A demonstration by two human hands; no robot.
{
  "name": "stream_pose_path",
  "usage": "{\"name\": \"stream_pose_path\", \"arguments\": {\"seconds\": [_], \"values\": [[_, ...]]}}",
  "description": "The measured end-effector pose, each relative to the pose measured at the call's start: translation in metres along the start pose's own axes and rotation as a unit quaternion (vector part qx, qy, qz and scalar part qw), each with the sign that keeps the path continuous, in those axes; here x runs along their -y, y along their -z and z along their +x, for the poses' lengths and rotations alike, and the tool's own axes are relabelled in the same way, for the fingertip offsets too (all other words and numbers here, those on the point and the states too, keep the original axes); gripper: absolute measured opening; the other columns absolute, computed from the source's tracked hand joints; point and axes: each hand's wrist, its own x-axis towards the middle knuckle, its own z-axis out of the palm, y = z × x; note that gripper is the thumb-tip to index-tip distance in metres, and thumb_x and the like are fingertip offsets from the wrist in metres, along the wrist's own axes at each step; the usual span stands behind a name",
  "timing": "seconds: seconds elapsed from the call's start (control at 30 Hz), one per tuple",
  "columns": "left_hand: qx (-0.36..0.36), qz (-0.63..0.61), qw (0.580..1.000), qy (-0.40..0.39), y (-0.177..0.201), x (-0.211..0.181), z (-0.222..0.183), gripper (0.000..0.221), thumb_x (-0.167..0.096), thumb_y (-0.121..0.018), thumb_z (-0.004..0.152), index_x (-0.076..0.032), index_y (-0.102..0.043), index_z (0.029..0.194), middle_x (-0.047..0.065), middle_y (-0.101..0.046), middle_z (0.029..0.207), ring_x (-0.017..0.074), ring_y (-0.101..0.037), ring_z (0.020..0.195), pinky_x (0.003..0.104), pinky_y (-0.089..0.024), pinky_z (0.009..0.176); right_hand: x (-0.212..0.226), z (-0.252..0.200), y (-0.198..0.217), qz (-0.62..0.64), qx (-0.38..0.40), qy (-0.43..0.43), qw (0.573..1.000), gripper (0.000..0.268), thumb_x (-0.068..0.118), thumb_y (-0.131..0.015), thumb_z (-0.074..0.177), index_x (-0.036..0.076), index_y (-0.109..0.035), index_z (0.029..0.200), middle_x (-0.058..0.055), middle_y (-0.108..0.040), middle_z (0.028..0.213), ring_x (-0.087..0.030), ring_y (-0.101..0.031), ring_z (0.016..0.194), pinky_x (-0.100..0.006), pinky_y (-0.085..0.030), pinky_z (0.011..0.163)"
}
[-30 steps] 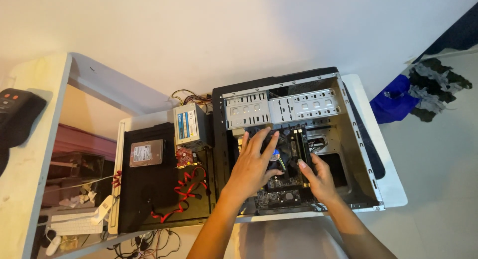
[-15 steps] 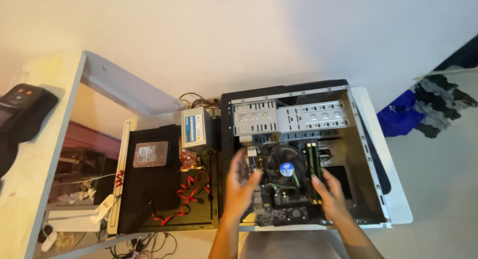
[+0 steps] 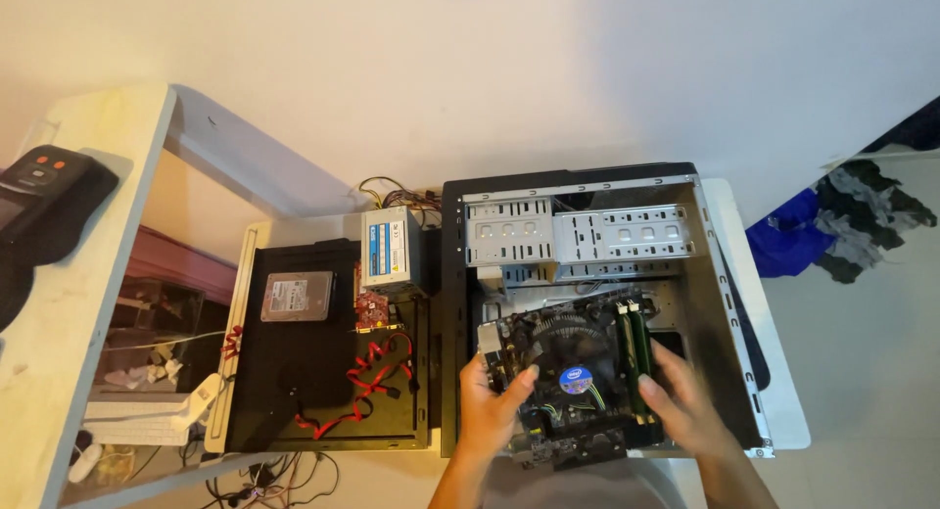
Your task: Inspecting and rotating a motherboard with RAM and a CPU cooler attached, likely as part of a computer assembly or repair process.
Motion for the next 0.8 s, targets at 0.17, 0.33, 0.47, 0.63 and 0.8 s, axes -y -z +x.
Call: {"name": "stream_pose_path", "arguments": {"seconds": [0.17,0.33,0.47,0.63,0.8], "values": [[0.036,-0.013,0.998,-0.049,-0.006,-0.009,-0.013,0.025,-0.027,-0.081,0.084,-0.010,-0.068,0.097,0.006,-0.073,0.085,0.0197,-0.070,0.076,0.035,-0.059,0.068,0.035,0.007,-0.007,0.018,-0.020,0.036,0.999,0.074,0.046,-0.069,0.082,0.003,-0.055,0.140,-0.012,-0.072,0.126,-0.023,-0.070,0.118,-0.037,-0.058,0.097],[0.119,-0.108,0.983,-0.085,-0.013,-0.027,-0.021,0.025,-0.023,-0.080,0.088,-0.008,-0.062,0.098,0.006,-0.065,0.088,0.0200,-0.065,0.075,0.030,-0.059,0.060,0.023,0.000,-0.006,0.109,-0.052,0.041,0.992,0.086,0.024,-0.080,0.074,-0.002,-0.045,0.148,-0.015,-0.067,0.131,-0.024,-0.066,0.120,-0.038,-0.053,0.106],[0.126,-0.058,0.985,-0.100,-0.012,-0.036,-0.025,0.031,-0.033,-0.080,0.088,-0.009,-0.064,0.099,0.007,-0.071,0.092,0.0235,-0.071,0.085,0.036,-0.062,0.075,0.046,-0.009,-0.009,0.139,-0.015,0.068,0.988,0.072,0.030,-0.080,0.080,-0.001,-0.050,0.138,-0.015,-0.072,0.118,-0.025,-0.072,0.109,-0.039,-0.061,0.096],[0.124,-0.008,0.983,-0.138,-0.010,-0.033,-0.028,0.041,-0.042,-0.077,0.090,-0.008,-0.065,0.109,0.006,-0.072,0.101,0.0234,-0.070,0.097,0.041,-0.060,0.090,0.036,-0.021,-0.006,0.171,-0.037,0.042,0.984,0.078,0.014,-0.074,0.082,-0.002,-0.039,0.150,-0.020,-0.066,0.131,-0.028,-0.067,0.119,-0.043,-0.055,0.104],[0.120,-0.044,0.985,-0.117,-0.009,-0.031,-0.032,0.049,-0.051,-0.078,0.089,-0.007,-0.064,0.106,0.006,-0.069,0.095,0.0218,-0.067,0.089,0.036,-0.057,0.078,0.057,-0.024,-0.007,0.180,-0.008,0.084,0.980,0.068,0.026,-0.079,0.085,-0.002,-0.046,0.138,-0.017,-0.071,0.118,-0.026,-0.072,0.107,-0.040,-0.064,0.091]]}}
